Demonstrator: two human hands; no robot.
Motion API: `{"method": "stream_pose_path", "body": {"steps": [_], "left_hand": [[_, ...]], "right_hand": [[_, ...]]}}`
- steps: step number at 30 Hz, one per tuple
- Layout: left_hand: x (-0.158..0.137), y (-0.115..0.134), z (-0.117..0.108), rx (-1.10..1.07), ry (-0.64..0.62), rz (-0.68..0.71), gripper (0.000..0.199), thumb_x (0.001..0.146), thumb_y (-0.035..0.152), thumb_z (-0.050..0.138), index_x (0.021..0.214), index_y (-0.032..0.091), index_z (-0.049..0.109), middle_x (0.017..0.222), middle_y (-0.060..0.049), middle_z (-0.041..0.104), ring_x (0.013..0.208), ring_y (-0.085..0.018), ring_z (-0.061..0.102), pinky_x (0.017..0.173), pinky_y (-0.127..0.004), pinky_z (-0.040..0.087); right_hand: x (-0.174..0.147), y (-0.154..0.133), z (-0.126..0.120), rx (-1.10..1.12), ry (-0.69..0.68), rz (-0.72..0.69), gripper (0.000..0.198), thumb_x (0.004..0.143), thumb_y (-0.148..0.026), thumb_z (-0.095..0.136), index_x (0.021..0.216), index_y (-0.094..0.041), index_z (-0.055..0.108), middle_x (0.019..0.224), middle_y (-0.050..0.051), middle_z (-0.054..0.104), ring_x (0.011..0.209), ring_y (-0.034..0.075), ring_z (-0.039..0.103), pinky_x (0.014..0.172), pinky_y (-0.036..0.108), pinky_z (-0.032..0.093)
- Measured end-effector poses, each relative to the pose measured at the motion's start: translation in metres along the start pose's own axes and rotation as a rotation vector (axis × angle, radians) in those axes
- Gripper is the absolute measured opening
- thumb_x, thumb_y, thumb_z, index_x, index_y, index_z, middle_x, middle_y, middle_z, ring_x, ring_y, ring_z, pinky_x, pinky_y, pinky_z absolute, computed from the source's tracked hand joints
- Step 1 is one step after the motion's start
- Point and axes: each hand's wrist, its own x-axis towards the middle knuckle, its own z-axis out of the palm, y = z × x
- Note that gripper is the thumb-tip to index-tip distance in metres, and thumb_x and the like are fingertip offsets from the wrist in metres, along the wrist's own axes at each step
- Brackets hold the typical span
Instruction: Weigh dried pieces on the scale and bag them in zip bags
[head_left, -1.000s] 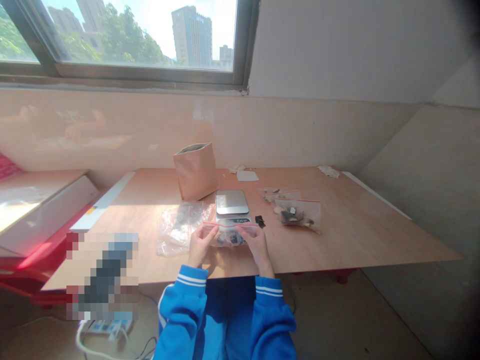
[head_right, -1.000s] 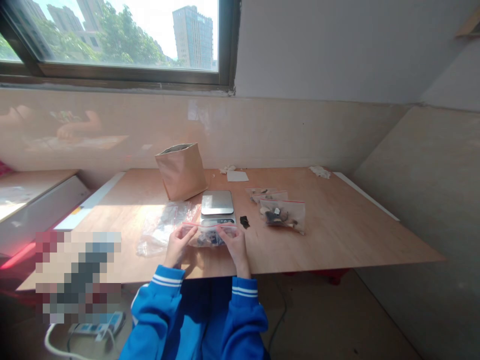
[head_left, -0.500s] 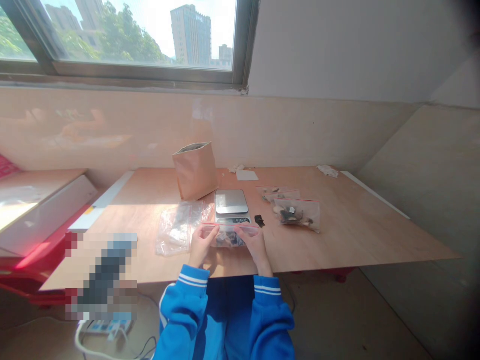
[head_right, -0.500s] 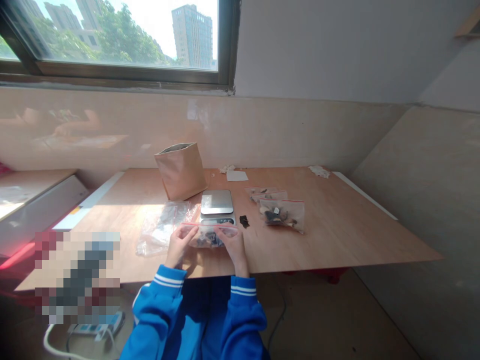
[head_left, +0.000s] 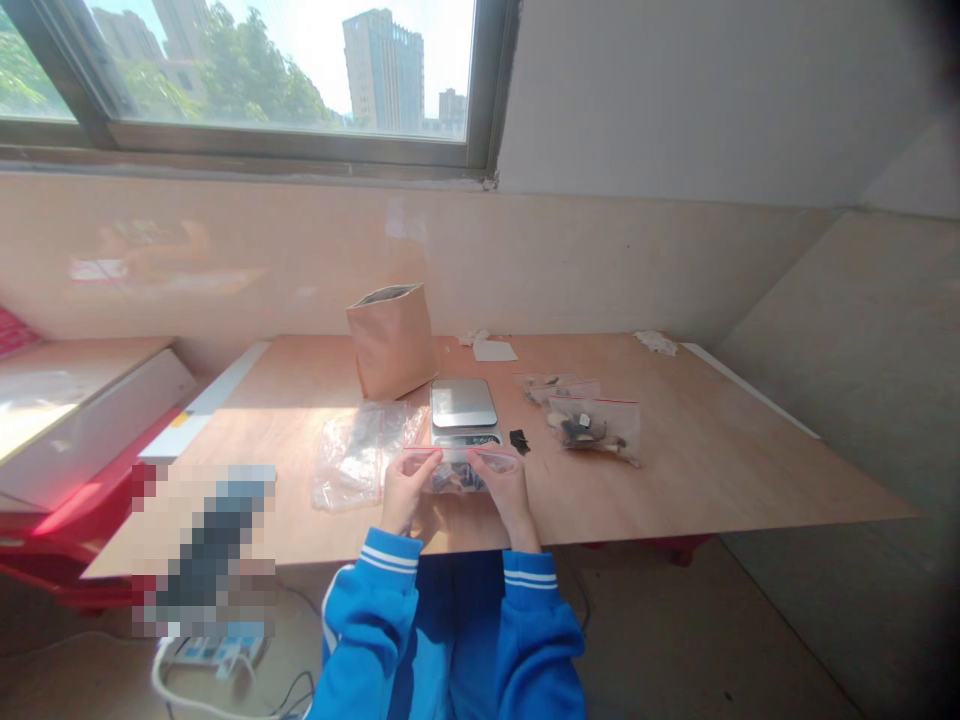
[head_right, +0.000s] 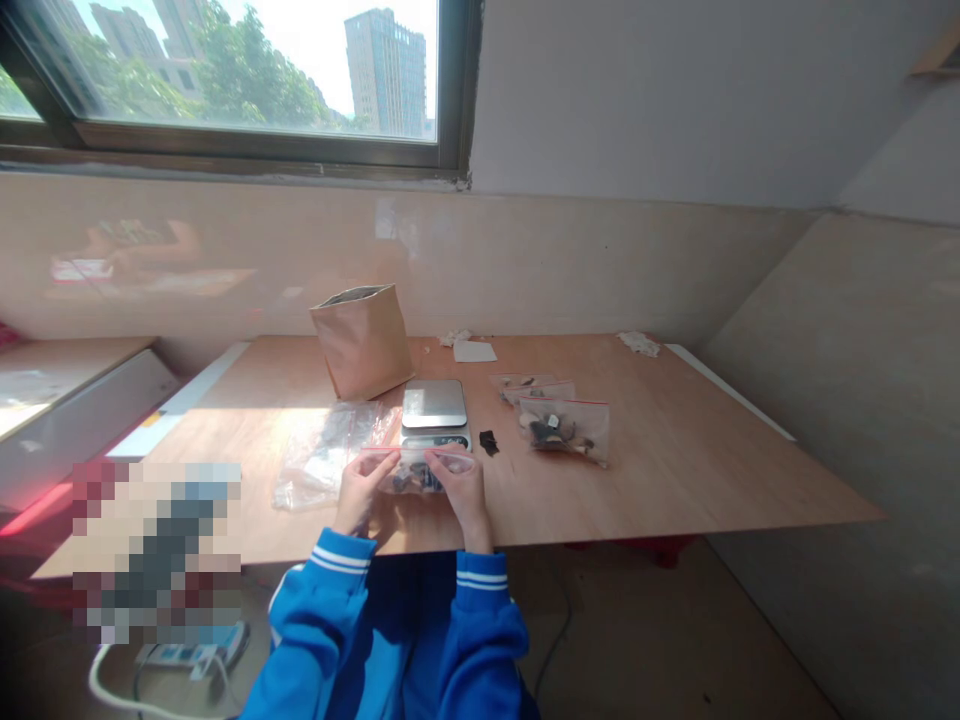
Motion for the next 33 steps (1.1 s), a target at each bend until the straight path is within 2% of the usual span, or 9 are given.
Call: {"method": "stream_pose_path", "body": {"steps": [4,9,16,19,25,29,33], "left_hand": [[-0.001,-0.001,0.000,0.056,-0.069,-0.002,0.032,0.062,0.038,0.080,0.079,0.011,0.074,0.075,-0.009,0.074,0.072,-0.021,0.070,0.069,-0.030,0.056],[-0.007,0.005,0.005,0.078,-0.167,0.080,0.028,0.068,0.036,0.076,0.082,0.012,0.075,0.084,-0.010,0.075,0.080,-0.022,0.071,0.074,-0.029,0.056],[-0.012,0.006,0.018,0.013,-0.025,0.078,0.029,0.066,0.034,0.077,0.084,0.012,0.074,0.080,-0.008,0.075,0.073,-0.019,0.071,0.068,-0.027,0.057],[-0.014,0.008,0.022,-0.025,0.018,0.073,0.029,0.065,0.034,0.078,0.084,0.012,0.074,0.078,-0.008,0.075,0.071,-0.020,0.070,0.067,-0.028,0.057],[-0.019,0.017,0.024,-0.048,0.032,0.042,0.030,0.062,0.035,0.079,0.080,0.011,0.076,0.076,-0.009,0.075,0.071,-0.020,0.070,0.067,-0.028,0.057],[-0.021,0.018,0.029,-0.163,0.055,-0.038,0.039,0.059,0.044,0.080,0.077,0.011,0.074,0.068,-0.008,0.072,0.060,-0.018,0.067,0.056,-0.026,0.054],[-0.018,0.011,0.032,-0.220,0.135,-0.080,0.044,0.056,0.051,0.079,0.072,0.011,0.070,0.060,-0.005,0.068,0.051,-0.015,0.063,0.051,-0.026,0.052]], "right_hand": [[-0.001,0.002,0.002,-0.009,-0.105,0.015,0.021,0.075,-0.039,0.071,0.079,-0.019,0.071,0.079,0.003,0.070,0.077,0.019,0.066,0.073,0.030,0.054],[-0.003,0.002,0.009,-0.015,-0.073,-0.003,0.022,0.076,-0.040,0.071,0.082,-0.019,0.071,0.078,0.003,0.069,0.078,0.018,0.066,0.072,0.029,0.054],[-0.002,-0.005,0.019,-0.120,0.082,-0.183,0.020,0.077,-0.037,0.070,0.071,-0.019,0.071,0.070,0.003,0.065,0.070,0.017,0.061,0.067,0.029,0.052],[-0.003,-0.008,0.022,-0.127,0.124,-0.218,0.020,0.078,-0.037,0.070,0.068,-0.019,0.070,0.067,0.002,0.064,0.071,0.017,0.059,0.068,0.030,0.050],[-0.006,-0.010,0.017,-0.071,0.119,-0.131,0.024,0.081,-0.040,0.066,0.073,-0.019,0.074,0.074,0.003,0.065,0.072,0.017,0.060,0.067,0.029,0.049],[-0.006,-0.008,0.015,-0.079,0.103,-0.127,0.035,0.088,-0.043,0.055,0.069,-0.020,0.073,0.075,0.005,0.067,0.076,0.018,0.062,0.074,0.030,0.048],[-0.004,-0.004,0.018,0.006,0.160,-0.034,0.044,0.088,-0.051,0.052,0.067,-0.017,0.071,0.070,0.006,0.069,0.071,0.019,0.064,0.071,0.030,0.049]]}}
